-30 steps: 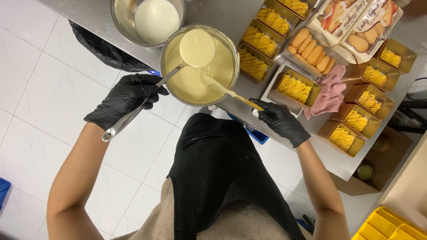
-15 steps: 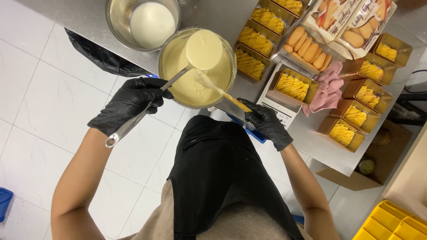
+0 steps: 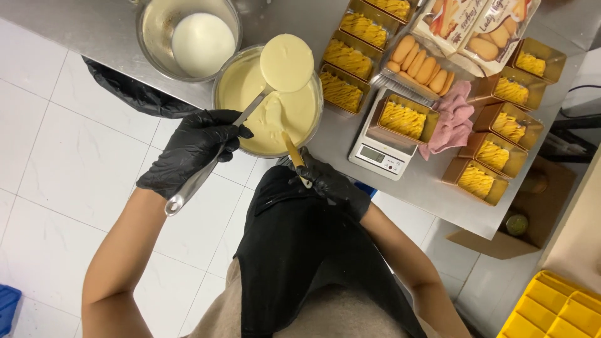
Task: Fill individual containers with cream mixture and layer them with ladyfingers using a ladle and scale for measurement.
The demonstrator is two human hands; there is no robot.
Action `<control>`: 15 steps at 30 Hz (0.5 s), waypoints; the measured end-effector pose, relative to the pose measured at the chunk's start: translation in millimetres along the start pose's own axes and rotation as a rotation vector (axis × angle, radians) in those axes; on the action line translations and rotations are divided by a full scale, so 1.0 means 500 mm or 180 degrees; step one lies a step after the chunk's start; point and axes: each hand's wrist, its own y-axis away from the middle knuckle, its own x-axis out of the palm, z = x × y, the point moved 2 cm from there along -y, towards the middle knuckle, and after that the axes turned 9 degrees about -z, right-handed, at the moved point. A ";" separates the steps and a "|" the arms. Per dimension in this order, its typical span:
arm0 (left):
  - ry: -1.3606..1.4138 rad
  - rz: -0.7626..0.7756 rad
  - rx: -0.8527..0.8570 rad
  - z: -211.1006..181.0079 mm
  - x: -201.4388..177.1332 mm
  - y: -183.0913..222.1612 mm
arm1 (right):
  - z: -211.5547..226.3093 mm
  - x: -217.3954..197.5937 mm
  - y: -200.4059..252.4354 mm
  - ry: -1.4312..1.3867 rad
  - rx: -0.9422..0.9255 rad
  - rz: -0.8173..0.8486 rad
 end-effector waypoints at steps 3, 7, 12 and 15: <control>0.0069 -0.0032 -0.0255 0.009 0.033 -0.008 | 0.017 -0.029 0.034 0.1607 -0.0862 -0.0308; 0.0009 0.0446 -0.0045 0.027 0.101 -0.036 | 0.094 -0.049 0.147 0.2137 -0.0444 -0.0447; 0.0040 0.1133 0.0246 0.018 0.227 -0.067 | 0.098 -0.073 0.258 0.3696 -0.2558 -0.0115; 0.0042 0.1587 0.0327 0.049 0.311 -0.119 | 0.044 -0.120 0.293 0.1524 0.0536 -0.1665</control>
